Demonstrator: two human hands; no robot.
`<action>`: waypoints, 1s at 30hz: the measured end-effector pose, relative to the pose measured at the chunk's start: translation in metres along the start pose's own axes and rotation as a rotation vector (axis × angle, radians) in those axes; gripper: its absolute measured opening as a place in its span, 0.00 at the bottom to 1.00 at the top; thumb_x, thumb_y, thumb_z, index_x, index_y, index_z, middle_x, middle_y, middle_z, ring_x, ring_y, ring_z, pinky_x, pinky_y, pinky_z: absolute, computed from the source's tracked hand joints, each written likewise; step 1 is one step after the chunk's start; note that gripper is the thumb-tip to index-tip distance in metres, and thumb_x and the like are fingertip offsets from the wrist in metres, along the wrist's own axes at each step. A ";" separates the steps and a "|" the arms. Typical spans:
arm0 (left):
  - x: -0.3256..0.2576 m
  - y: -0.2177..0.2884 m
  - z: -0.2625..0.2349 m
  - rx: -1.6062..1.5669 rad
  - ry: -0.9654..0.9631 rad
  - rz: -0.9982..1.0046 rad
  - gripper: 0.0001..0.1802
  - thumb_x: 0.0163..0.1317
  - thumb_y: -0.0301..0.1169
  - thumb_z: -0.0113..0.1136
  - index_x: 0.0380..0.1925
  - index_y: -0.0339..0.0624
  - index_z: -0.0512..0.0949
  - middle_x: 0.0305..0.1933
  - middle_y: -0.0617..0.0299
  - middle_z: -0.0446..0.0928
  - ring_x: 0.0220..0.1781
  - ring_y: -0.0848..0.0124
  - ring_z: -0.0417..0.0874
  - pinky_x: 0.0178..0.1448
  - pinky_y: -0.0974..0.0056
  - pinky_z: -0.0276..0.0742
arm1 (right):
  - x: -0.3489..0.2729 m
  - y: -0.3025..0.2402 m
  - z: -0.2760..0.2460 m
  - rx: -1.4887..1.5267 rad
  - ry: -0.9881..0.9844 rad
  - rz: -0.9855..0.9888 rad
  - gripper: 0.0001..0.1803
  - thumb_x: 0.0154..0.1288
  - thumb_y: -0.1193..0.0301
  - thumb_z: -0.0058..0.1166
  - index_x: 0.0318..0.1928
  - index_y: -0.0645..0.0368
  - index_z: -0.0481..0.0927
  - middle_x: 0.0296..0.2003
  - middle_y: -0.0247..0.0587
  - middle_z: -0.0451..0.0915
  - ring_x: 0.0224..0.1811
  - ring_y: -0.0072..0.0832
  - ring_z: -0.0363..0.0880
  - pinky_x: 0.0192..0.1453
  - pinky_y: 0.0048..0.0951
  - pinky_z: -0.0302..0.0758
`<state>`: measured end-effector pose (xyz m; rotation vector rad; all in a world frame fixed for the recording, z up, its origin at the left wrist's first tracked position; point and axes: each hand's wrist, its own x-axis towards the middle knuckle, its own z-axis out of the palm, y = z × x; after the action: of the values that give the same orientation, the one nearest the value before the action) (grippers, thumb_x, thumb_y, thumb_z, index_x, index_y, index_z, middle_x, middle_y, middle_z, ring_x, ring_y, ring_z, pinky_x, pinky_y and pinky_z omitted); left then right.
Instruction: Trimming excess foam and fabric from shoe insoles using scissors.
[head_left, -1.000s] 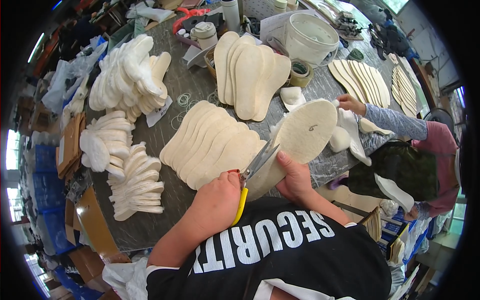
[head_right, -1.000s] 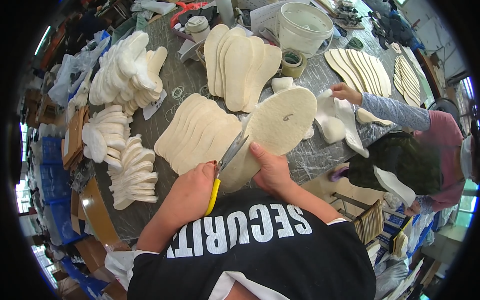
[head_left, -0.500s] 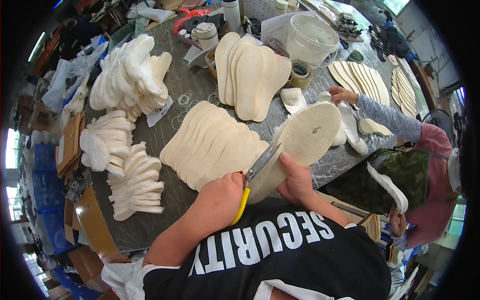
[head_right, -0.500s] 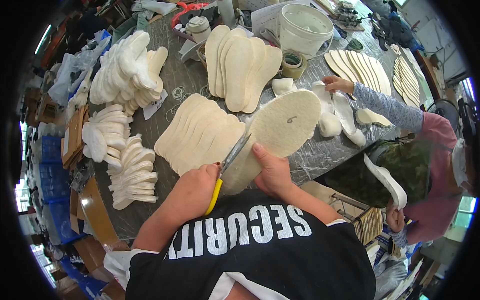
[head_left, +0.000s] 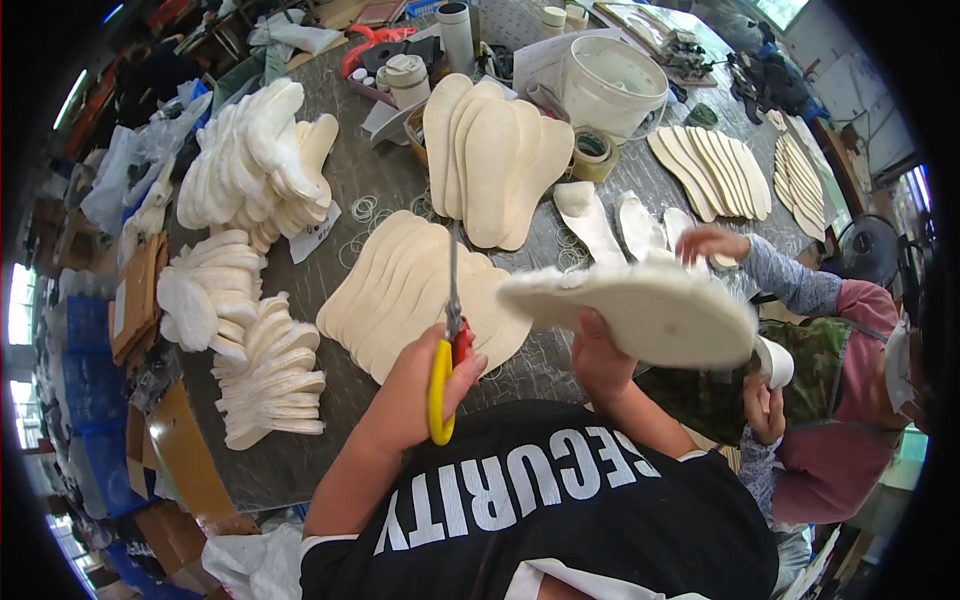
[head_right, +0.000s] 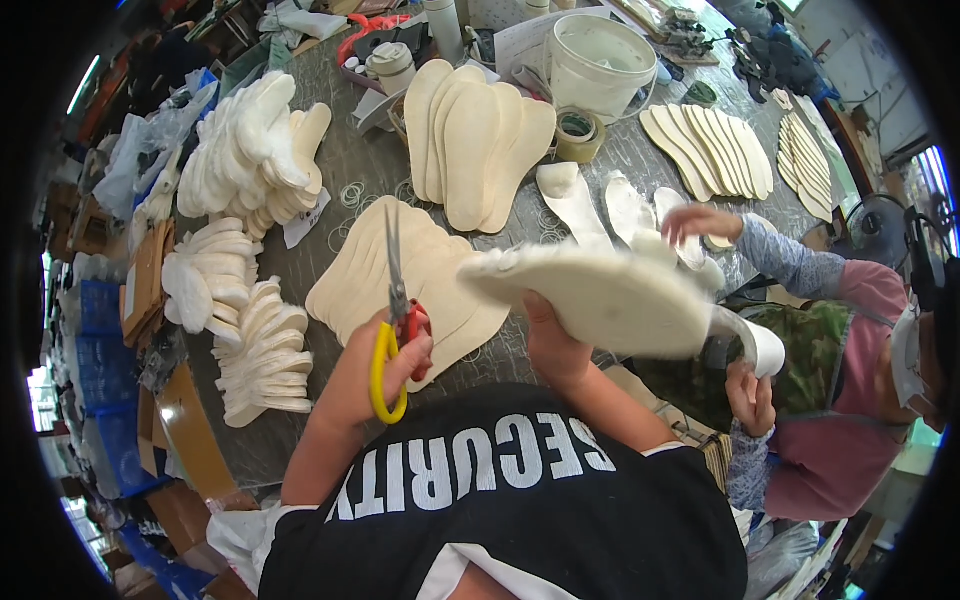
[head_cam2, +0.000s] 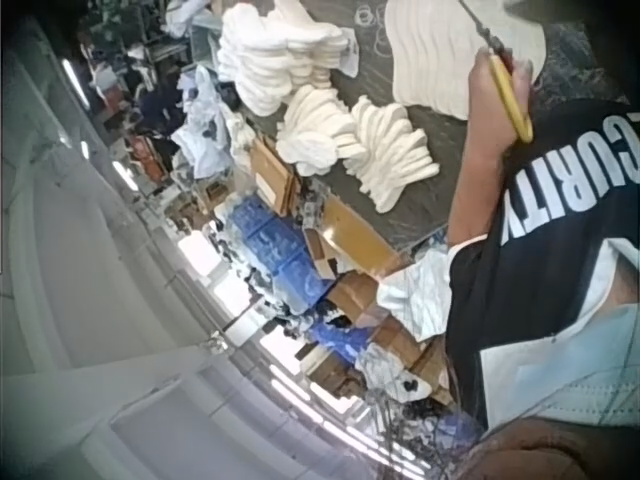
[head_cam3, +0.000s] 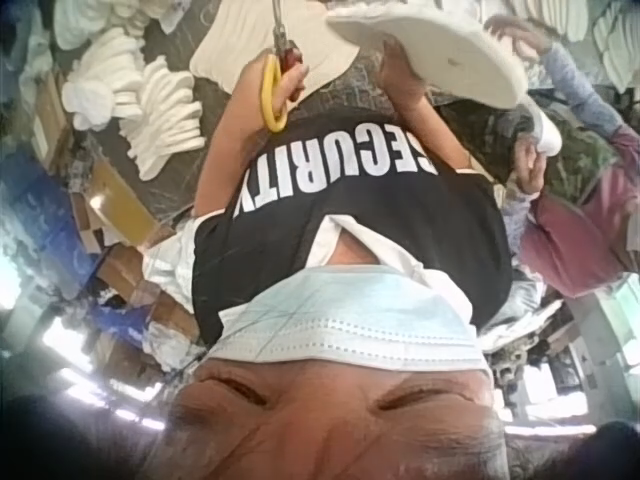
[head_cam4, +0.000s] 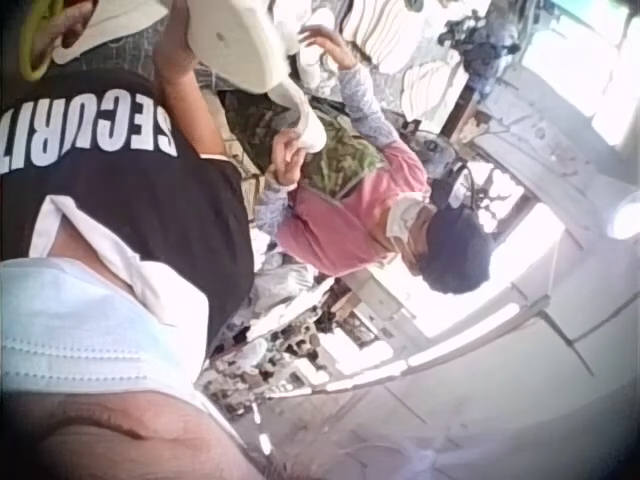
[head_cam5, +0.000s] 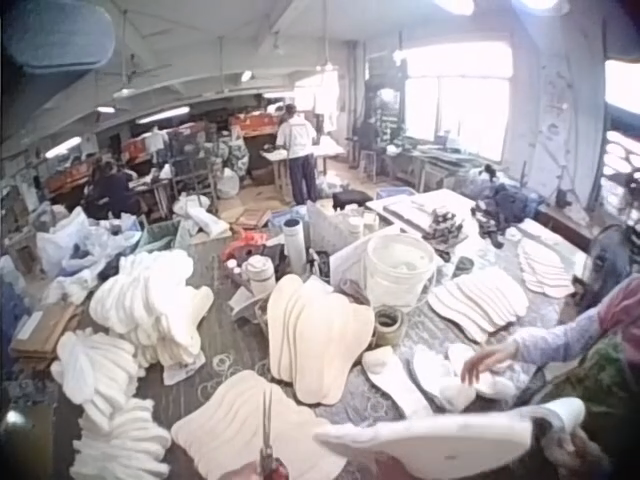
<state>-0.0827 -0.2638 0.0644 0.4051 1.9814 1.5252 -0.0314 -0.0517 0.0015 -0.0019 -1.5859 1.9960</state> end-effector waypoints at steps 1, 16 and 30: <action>0.001 0.005 0.000 0.000 0.010 0.000 0.12 0.65 0.30 0.57 0.41 0.32 0.72 0.30 0.57 0.76 0.29 0.71 0.77 0.38 0.68 0.75 | 0.006 0.002 0.000 -0.221 -0.087 -0.222 0.19 0.67 0.75 0.52 0.57 0.59 0.69 0.49 0.43 0.74 0.52 0.34 0.74 0.60 0.37 0.69; 0.057 0.030 -0.006 -0.134 0.209 0.272 0.15 0.54 0.19 0.61 0.40 0.34 0.68 0.34 0.57 0.79 0.41 0.71 0.83 0.48 0.67 0.77 | 0.050 0.029 0.000 0.901 -0.408 0.679 0.50 0.55 0.44 0.60 0.69 0.60 0.55 0.63 0.52 0.67 0.67 0.43 0.65 0.70 0.45 0.61; 0.014 -0.001 -0.040 0.814 0.393 0.643 0.24 0.54 0.25 0.64 0.50 0.32 0.67 0.45 0.46 0.73 0.43 0.52 0.76 0.47 0.55 0.73 | 0.060 0.038 0.009 0.614 -0.658 -0.095 0.26 0.58 0.50 0.61 0.40 0.65 0.80 0.42 0.56 0.81 0.49 0.46 0.78 0.55 0.44 0.72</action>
<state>-0.1188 -0.2870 0.0660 1.2469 2.9469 1.0887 -0.1006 -0.0378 -0.0094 1.0336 -1.1942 2.4623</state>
